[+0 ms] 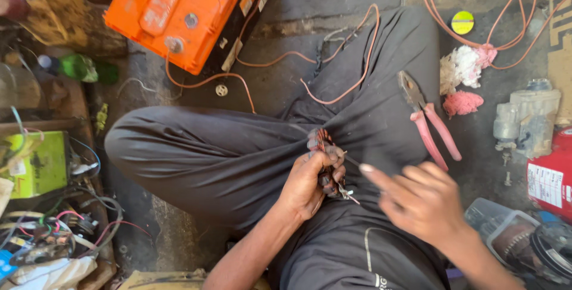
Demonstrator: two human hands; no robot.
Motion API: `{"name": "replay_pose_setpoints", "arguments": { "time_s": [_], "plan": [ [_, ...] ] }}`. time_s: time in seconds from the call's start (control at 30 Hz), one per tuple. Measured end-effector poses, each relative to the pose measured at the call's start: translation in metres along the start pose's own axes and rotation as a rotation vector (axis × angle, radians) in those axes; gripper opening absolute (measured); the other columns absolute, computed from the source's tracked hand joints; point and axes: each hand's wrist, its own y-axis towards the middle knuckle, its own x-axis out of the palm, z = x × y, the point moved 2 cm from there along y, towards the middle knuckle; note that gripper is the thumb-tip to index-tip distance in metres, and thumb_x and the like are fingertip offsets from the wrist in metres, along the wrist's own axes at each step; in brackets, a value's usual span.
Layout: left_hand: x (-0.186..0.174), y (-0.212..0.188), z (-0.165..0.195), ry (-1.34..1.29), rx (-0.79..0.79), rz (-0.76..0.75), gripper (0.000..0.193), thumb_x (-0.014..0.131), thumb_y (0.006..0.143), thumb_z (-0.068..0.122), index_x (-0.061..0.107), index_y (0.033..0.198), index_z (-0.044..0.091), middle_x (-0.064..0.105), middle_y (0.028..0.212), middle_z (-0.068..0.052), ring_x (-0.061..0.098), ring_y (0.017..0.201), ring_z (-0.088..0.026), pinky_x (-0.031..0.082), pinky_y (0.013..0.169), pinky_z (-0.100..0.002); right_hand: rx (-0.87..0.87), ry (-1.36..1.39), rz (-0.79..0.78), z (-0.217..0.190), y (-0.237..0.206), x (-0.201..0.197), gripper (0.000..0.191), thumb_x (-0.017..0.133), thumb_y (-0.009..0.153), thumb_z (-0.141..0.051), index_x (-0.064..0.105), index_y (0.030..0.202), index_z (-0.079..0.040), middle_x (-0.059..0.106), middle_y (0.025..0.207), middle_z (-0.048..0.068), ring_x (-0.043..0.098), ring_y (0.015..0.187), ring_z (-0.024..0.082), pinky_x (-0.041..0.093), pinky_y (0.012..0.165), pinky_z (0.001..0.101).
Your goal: The person sits cross-legged on the floor holding a stator coil with copper windings and uses a flat file to file the copper wire ends on the coil, working on their lap and repositioning the coil to reach different wire terminals.
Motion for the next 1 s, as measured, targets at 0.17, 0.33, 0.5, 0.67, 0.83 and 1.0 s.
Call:
{"name": "replay_pose_setpoints", "arguments": {
  "time_s": [0.17, 0.33, 0.5, 0.67, 0.83, 1.0],
  "plan": [
    [0.002, 0.000, -0.002, 0.012, -0.013, 0.018, 0.016, 0.060, 0.088, 0.012, 0.063, 0.100, 0.002, 0.053, 0.076, -0.001, 0.054, 0.067, -0.014, 0.041, 0.058, -0.028, 0.081, -0.079, -0.001, 0.013, -0.030, -0.016, 0.057, 0.070, 0.070, 0.000, 0.071, 0.126, -0.008, 0.056, 0.060, 0.000, 0.050, 0.056, 0.020, 0.042, 0.061, 0.0389],
    [0.004, 0.001, -0.003, 0.018, -0.016, 0.036, 0.012, 0.061, 0.091, 0.011, 0.061, 0.098, 0.002, 0.053, 0.078, -0.002, 0.053, 0.070, -0.014, 0.045, 0.064, -0.028, 0.044, 0.056, 0.077, 0.001, -0.001, 0.001, 0.052, 0.074, 0.073, -0.003, 0.072, 0.124, -0.008, 0.050, 0.057, 0.000, 0.047, 0.053, 0.019, 0.040, 0.059, 0.0382],
    [0.001, 0.000, 0.001, -0.061, -0.012, 0.027, 0.007, 0.056, 0.089, 0.011, 0.057, 0.093, 0.005, 0.053, 0.078, -0.002, 0.052, 0.068, -0.013, 0.041, 0.058, -0.028, -0.031, 0.068, 0.082, -0.011, 0.032, 0.012, 0.056, 0.074, 0.072, -0.003, 0.072, 0.128, -0.010, 0.048, 0.061, 0.000, 0.050, 0.058, 0.021, 0.041, 0.061, 0.0385],
    [-0.001, 0.002, 0.004, -0.130, -0.024, -0.047, 0.007, 0.058, 0.090, 0.012, 0.056, 0.094, 0.006, 0.052, 0.079, -0.001, 0.053, 0.069, -0.011, 0.035, 0.051, -0.025, 0.022, -0.003, -0.005, 0.004, -0.005, -0.006, 0.057, 0.074, 0.065, -0.004, 0.074, 0.121, -0.012, 0.046, 0.056, 0.002, 0.048, 0.054, 0.021, 0.040, 0.059, 0.0391],
    [0.001, 0.002, 0.000, -0.070, -0.032, -0.002, 0.011, 0.059, 0.088, 0.013, 0.059, 0.095, 0.005, 0.051, 0.077, -0.001, 0.053, 0.067, -0.012, 0.037, 0.052, -0.027, 0.071, -0.047, 0.048, 0.016, -0.029, -0.016, 0.053, 0.070, 0.071, -0.001, 0.072, 0.124, -0.010, 0.050, 0.059, -0.001, 0.048, 0.054, 0.020, 0.041, 0.062, 0.0378],
    [0.005, 0.000, 0.000, -0.044, -0.002, 0.007, 0.009, 0.060, 0.090, 0.013, 0.055, 0.094, 0.007, 0.051, 0.078, -0.002, 0.053, 0.068, -0.013, 0.039, 0.055, -0.027, 0.009, 0.071, 0.087, 0.000, 0.019, 0.001, 0.053, 0.074, 0.072, -0.004, 0.073, 0.124, -0.011, 0.046, 0.056, 0.001, 0.047, 0.052, 0.020, 0.040, 0.060, 0.0374]
  ]
}}
